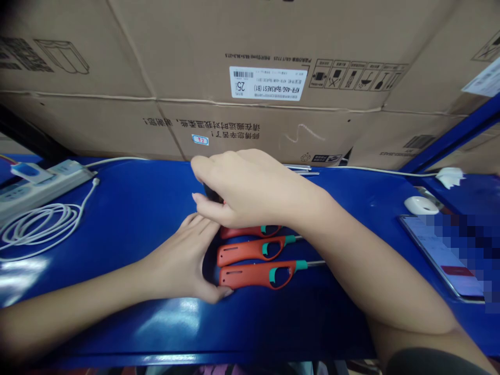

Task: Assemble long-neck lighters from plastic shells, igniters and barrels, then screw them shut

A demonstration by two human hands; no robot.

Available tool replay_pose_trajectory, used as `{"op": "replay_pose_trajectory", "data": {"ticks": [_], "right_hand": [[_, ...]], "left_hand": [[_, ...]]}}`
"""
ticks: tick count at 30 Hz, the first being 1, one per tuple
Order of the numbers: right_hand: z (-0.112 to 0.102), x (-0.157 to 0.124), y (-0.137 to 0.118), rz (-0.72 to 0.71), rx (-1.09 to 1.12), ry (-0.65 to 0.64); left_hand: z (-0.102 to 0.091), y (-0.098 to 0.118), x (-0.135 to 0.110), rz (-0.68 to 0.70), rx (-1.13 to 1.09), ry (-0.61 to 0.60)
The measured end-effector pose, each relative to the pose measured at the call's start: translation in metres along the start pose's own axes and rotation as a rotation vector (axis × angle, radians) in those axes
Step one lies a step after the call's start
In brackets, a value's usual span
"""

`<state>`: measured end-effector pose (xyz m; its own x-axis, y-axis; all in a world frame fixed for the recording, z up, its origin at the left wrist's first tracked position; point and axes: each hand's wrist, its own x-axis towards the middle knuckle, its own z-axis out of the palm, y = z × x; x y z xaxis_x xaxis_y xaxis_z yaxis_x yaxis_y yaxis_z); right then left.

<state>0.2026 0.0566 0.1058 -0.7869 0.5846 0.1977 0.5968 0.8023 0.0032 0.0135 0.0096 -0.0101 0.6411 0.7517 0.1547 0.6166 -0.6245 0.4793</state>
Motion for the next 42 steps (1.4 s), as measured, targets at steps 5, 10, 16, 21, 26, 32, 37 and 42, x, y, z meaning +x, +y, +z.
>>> {"op": "replay_pose_trajectory", "data": {"ticks": [5, 10, 16, 21, 26, 32, 37, 42], "right_hand": [[0.004, -0.001, 0.001, 0.009, 0.033, 0.007], [0.003, -0.001, 0.002, 0.021, 0.012, -0.003], [-0.001, -0.001, -0.001, -0.007, 0.042, -0.007], [-0.003, -0.003, -0.002, -0.025, 0.075, -0.012], [-0.004, -0.004, -0.005, -0.033, 0.058, -0.033], [-0.005, -0.007, -0.008, -0.047, 0.076, -0.050], [-0.006, -0.007, -0.010, -0.053, 0.086, -0.028], [-0.006, -0.007, -0.008, -0.047, 0.043, -0.043]], "left_hand": [[-0.002, -0.001, 0.002, -0.005, 0.008, -0.015], [-0.003, -0.001, 0.002, -0.032, 0.006, -0.027], [0.000, -0.010, 0.005, 0.063, -0.085, 0.043], [0.006, -0.016, 0.007, 0.153, -0.198, 0.067], [0.009, -0.020, 0.008, 0.172, -0.248, 0.096], [0.012, -0.024, 0.010, 0.184, -0.289, 0.119], [0.011, -0.024, 0.011, 0.186, -0.273, 0.101], [0.008, -0.029, 0.014, 0.315, -0.208, 0.123]]}}
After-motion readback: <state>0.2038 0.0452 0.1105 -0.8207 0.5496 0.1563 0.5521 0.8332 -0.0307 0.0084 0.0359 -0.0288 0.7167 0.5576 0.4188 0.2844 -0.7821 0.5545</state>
